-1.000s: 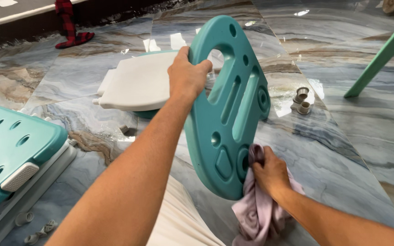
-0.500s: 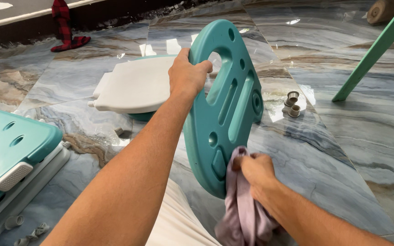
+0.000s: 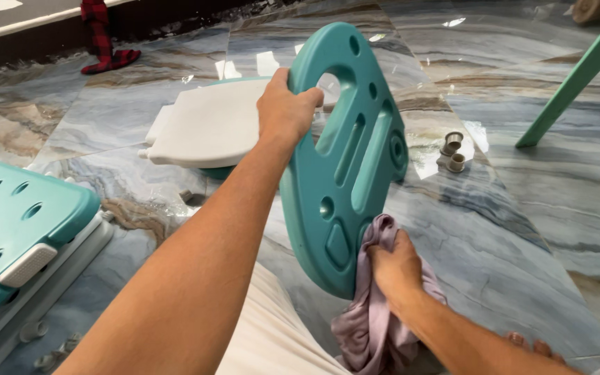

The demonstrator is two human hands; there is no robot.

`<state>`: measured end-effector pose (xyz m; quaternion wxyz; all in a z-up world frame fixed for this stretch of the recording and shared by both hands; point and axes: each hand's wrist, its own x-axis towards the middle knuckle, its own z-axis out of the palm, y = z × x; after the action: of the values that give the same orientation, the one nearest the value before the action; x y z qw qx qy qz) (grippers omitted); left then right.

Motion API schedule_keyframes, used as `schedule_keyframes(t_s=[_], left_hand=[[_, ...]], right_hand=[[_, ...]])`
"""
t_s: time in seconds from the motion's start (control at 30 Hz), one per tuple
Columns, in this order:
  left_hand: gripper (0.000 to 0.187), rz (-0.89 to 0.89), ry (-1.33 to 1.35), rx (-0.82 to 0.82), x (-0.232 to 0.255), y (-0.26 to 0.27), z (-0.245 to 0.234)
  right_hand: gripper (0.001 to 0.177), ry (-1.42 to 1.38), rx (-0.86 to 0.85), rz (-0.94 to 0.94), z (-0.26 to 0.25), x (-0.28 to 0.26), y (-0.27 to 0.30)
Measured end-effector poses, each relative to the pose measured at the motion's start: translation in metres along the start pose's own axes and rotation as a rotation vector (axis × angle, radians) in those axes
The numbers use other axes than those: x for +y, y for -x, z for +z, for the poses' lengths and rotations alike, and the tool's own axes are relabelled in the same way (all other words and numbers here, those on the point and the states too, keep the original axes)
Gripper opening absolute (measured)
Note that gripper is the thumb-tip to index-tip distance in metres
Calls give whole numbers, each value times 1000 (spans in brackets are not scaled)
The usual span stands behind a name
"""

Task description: The person assembles a small plastic chair by attaching a teal side panel to a white seat using bolts and nuts. After securing the panel, the person wipes the teal panel and the white seat with a cloth.

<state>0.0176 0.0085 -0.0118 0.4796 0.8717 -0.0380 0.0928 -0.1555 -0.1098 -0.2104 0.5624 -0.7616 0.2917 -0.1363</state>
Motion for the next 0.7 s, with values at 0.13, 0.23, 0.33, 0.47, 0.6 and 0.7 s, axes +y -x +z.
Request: schedule_keyframes(t_s=[0.13, 0.23, 0.33, 0.47, 0.6, 0.7], left_hand=[[55, 41, 44, -3, -1, -3, 11], [57, 35, 35, 0, -3, -3, 4], [58, 28, -9, 1, 1, -3, 1], [57, -14, 14, -39, 5, 0, 2], [58, -13, -29, -50, 8, 1, 2], [68, 21, -10, -56, 10, 2, 6]], right_hand=[[29, 335, -115, -94, -10, 18, -10], [28, 443, -82, -147, 2, 21, -13], [32, 130, 9, 10, 13, 20, -13], [46, -399, -91, 186, 4, 25, -15], [35, -62, -203, 45, -8, 20, -17], [34, 544, -213, -111, -8, 10, -18]])
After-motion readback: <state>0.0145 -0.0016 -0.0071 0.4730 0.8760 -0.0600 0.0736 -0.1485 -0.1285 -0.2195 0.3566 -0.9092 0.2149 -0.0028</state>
